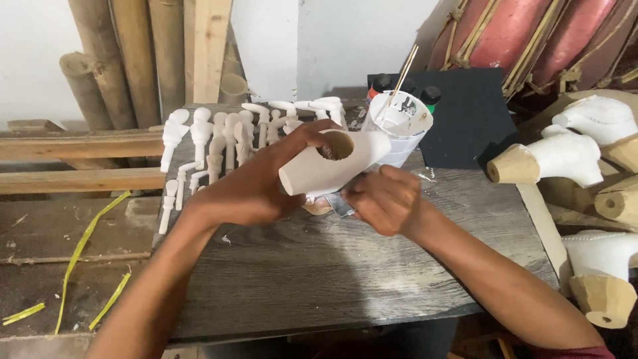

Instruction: A person uses a small piece of sandpaper to smooth the surface of a white toy component at a workshop table.

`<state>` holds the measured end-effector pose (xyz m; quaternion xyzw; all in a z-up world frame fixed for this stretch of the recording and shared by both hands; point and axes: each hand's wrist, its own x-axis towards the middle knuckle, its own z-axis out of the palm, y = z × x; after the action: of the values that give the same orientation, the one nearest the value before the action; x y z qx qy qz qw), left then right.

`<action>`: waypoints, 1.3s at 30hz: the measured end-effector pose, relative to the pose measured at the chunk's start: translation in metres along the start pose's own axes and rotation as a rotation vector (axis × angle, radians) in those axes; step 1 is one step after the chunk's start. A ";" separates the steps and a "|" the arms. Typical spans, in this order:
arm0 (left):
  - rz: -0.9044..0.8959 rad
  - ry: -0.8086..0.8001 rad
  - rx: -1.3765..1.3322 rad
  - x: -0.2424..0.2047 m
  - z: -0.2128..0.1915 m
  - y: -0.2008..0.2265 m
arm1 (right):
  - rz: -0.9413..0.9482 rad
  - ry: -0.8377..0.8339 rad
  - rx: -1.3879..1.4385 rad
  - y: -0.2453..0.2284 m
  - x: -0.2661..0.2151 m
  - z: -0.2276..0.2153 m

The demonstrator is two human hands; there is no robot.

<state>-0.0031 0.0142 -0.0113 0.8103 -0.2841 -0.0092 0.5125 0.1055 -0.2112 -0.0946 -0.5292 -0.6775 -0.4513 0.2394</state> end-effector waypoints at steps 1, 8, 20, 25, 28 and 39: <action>-0.070 0.005 0.033 0.001 0.000 0.001 | 0.013 0.051 -0.030 0.004 -0.001 -0.001; -0.031 0.003 0.039 0.002 0.002 0.002 | 0.036 0.091 -0.021 -0.004 -0.009 0.006; -0.096 0.008 0.055 0.002 0.004 0.005 | -0.046 0.168 -0.200 -0.003 0.013 0.005; -0.116 0.007 0.062 0.000 0.002 0.003 | 0.068 0.107 -0.103 -0.014 0.023 0.001; -0.127 -0.002 0.038 0.002 0.001 0.003 | 0.028 0.081 -0.062 -0.009 0.017 -0.002; -0.075 0.010 0.004 0.002 -0.002 0.003 | -0.054 0.046 -0.020 0.008 0.020 -0.015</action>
<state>-0.0018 0.0141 -0.0070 0.8214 -0.2510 -0.0236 0.5116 0.1041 -0.2138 -0.0685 -0.5024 -0.6813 -0.4765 0.2374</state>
